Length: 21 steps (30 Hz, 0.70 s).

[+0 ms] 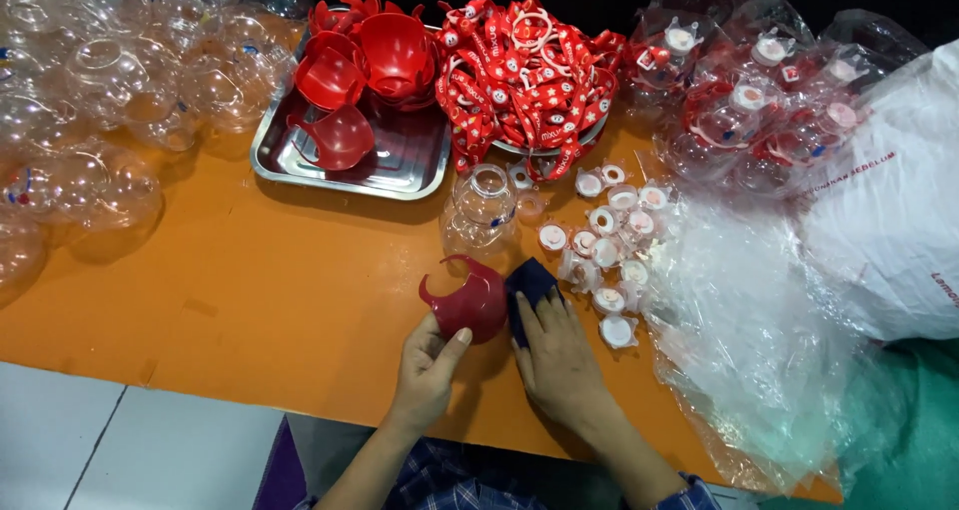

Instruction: Assembling a decorative bottle by combining a red base, a blue sleeve, a clear plastic body, and a red lanyard.

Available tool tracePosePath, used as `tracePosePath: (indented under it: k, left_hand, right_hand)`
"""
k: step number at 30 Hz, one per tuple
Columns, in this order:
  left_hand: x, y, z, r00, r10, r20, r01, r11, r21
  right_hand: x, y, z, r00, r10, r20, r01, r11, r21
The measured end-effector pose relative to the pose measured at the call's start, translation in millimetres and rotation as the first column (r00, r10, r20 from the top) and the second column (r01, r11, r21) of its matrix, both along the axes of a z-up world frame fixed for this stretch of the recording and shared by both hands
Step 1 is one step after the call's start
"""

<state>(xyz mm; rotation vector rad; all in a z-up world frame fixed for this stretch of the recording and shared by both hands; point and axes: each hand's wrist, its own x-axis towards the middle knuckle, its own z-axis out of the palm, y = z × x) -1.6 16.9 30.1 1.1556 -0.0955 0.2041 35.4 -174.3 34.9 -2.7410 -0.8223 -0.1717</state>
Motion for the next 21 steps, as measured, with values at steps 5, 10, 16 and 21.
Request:
tracePosePath:
  k: [5, 10, 16, 21]
  left_hand:
    - [1, 24, 4, 1.0, -0.017, 0.009, 0.017, 1.0, -0.015]
    - [4, 40, 30, 0.997, -0.075, 0.028, 0.07, 0.986, 0.154]
    - [12, 35, 61, 0.96, -0.274, -0.053, 0.279, 0.949, 0.15]
    - [18, 19, 69, 0.949, -0.301, -0.092, 0.31, 0.946, 0.094]
  right_hand:
    - [-6, 5, 42, 0.994, 0.054, -0.093, -0.026, 0.958, 0.284]
    - [-10, 18, 86, 0.999, 0.015, -0.034, 0.003, 0.88, 0.476]
    - [-11, 32, 84, 0.98, 0.197, 0.01, -0.175, 0.85, 0.496]
    - [-18, 42, 77, 0.969, 0.15, -0.196, 0.016, 0.754, 0.656]
